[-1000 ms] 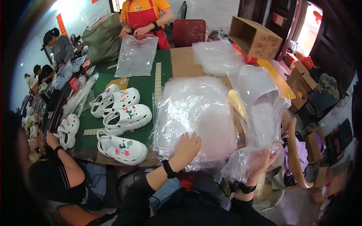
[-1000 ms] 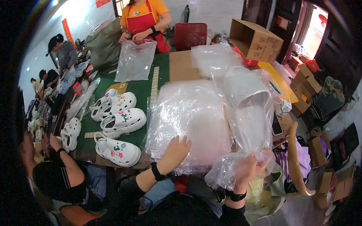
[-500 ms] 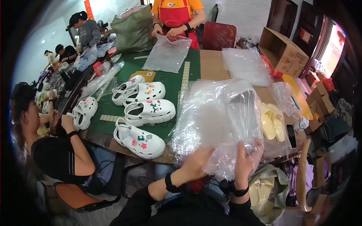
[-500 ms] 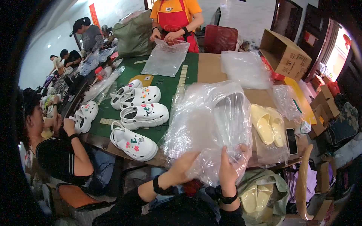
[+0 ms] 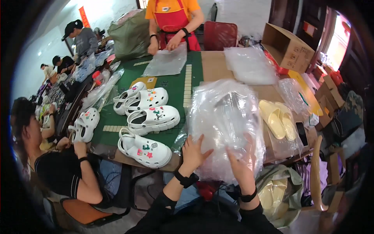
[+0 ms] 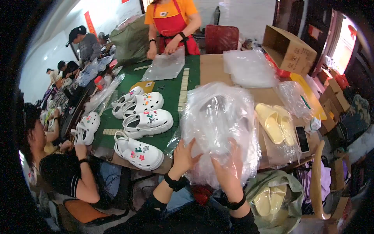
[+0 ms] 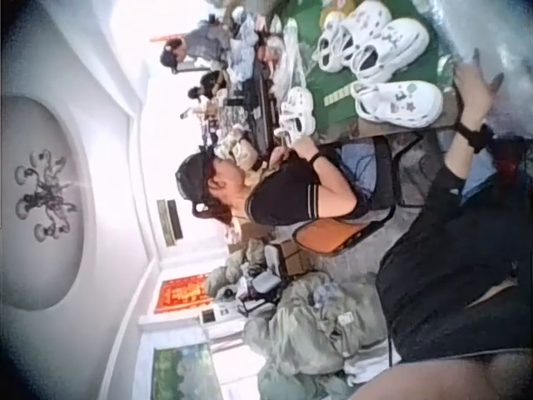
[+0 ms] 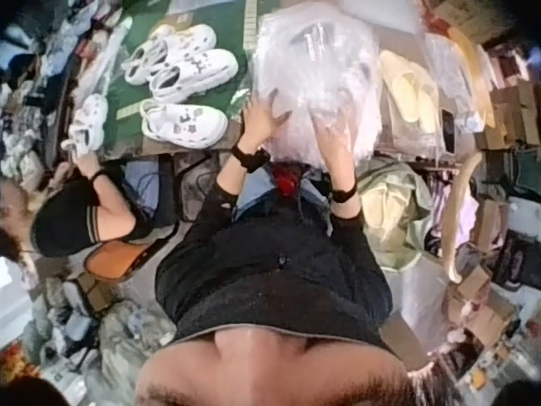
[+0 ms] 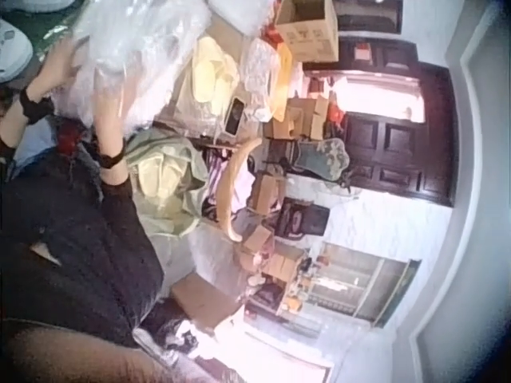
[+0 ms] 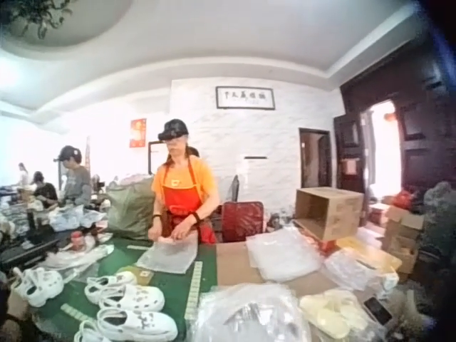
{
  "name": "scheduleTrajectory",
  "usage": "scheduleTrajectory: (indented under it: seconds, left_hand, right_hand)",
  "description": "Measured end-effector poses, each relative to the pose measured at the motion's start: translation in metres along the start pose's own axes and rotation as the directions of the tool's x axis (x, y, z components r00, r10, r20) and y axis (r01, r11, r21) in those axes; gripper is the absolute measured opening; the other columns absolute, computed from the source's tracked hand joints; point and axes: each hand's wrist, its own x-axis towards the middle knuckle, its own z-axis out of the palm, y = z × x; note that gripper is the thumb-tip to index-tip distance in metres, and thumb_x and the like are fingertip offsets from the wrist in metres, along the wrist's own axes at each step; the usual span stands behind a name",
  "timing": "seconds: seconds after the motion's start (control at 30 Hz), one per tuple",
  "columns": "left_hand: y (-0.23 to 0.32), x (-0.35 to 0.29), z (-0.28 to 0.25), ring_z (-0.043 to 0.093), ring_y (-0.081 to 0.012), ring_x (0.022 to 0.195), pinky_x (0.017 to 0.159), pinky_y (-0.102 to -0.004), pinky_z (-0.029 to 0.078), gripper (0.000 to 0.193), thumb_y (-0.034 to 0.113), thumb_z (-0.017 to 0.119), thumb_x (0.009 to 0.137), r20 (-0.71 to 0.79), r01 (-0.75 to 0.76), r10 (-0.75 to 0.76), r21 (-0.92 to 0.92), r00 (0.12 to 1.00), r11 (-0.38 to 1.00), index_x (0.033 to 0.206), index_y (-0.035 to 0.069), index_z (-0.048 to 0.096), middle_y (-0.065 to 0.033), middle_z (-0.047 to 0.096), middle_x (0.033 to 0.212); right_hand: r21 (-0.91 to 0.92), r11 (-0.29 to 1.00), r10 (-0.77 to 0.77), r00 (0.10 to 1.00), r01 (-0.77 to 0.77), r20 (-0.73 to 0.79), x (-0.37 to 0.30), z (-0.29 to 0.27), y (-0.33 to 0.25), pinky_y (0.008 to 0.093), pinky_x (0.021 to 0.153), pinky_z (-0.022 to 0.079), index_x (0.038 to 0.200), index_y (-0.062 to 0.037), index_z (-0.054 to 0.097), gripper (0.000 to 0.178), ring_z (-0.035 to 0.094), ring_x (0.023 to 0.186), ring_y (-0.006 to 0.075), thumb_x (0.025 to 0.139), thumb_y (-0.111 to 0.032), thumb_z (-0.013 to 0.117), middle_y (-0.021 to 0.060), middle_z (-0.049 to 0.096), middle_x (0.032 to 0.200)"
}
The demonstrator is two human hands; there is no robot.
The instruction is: Packing pairs of shoes and sandals into plastic bags for shipping.
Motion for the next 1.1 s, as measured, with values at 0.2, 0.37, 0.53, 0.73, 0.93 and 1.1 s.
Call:
scheduleTrajectory:
  seconds: [0.2,0.37,0.53,0.73,0.93,1.1]
  left_hand:
    - [-0.029,-0.01,0.018,0.037,-0.0457,0.119,0.097,-0.0511,0.033,0.062,0.033,0.066,0.074,0.065,-0.023,0.019,0.062,0.998,0.998,0.128,0.009,0.048,-0.0289,0.036,0.131]
    - [-0.023,-0.042,-0.04,0.032,-0.0459,0.125,0.1,-0.0559,0.027,0.065,0.027,0.071,0.071,-0.156,-0.237,0.236,0.011,0.959,0.971,0.13,0.012,0.047,-0.0263,0.032,0.138]
    - [-0.039,-0.078,-0.092,0.011,-0.0486,0.134,0.104,-0.0621,0.016,0.079,0.033,0.076,0.067,-0.285,0.261,-0.169,0.322,0.943,0.91,0.136,0.017,0.042,-0.0299,0.013,0.145]
    - [-0.092,-0.077,-0.085,0.003,-0.0582,0.129,0.105,-0.062,0.016,0.09,0.03,0.082,0.059,-0.34,0.276,-0.229,0.098,0.912,0.956,0.138,0.03,0.038,-0.0331,0.001,0.145]
    - [-0.107,-0.018,-0.084,0.007,-0.064,0.124,0.1,-0.0655,0.02,0.081,0.029,0.079,0.065,-0.377,0.298,-0.224,0.152,0.899,0.942,0.137,0.03,0.04,-0.0358,0.006,0.143]
    - [-0.109,0.012,-0.086,0.011,-0.0663,0.12,0.098,-0.0665,0.023,0.08,0.032,0.078,0.067,-0.302,0.375,-0.311,0.183,0.901,0.909,0.137,0.031,0.04,-0.0359,0.01,0.142]
  right_hand:
    - [-0.285,0.951,0.243,0.857,-0.118,0.455,-0.018,0.037,0.036,0.0489,0.108,0.017,0.143,-0.0101,0.029,0.08,0.031,0.132,0.0368,0.08,-0.049,0.059,0.0232,0.038,0.139]
    - [-0.422,0.906,0.198,0.895,-0.013,0.399,-0.021,0.033,0.051,0.0484,0.111,0.008,0.143,-0.0148,0.03,0.08,0.028,0.135,0.0333,0.08,-0.056,0.056,0.0236,0.037,0.139]
    - [-0.385,0.923,0.15,0.895,0.026,0.421,-0.023,0.021,0.052,0.0472,0.111,0.01,0.141,-0.0137,0.033,0.081,0.03,0.134,0.0318,0.078,-0.056,0.058,0.0235,0.039,0.138]
    - [-0.382,0.924,0.177,0.848,0.032,0.499,-0.038,0.032,0.093,0.047,0.111,0.014,0.138,-0.0095,0.038,0.08,0.033,0.131,0.0328,0.076,-0.054,0.062,0.0233,0.041,0.136]
    - [-0.387,0.922,0.19,0.839,0.026,0.51,-0.044,0.033,0.106,0.0462,0.111,0.014,0.138,-0.0086,0.038,0.081,0.034,0.13,0.0336,0.075,-0.055,0.063,0.0239,0.04,0.136]
    - [-0.374,0.927,0.206,0.842,-0.005,0.499,-0.044,0.035,0.105,0.0458,0.111,0.013,0.139,-0.009,0.036,0.082,0.032,0.132,0.0333,0.076,-0.055,0.062,0.0239,0.039,0.137]
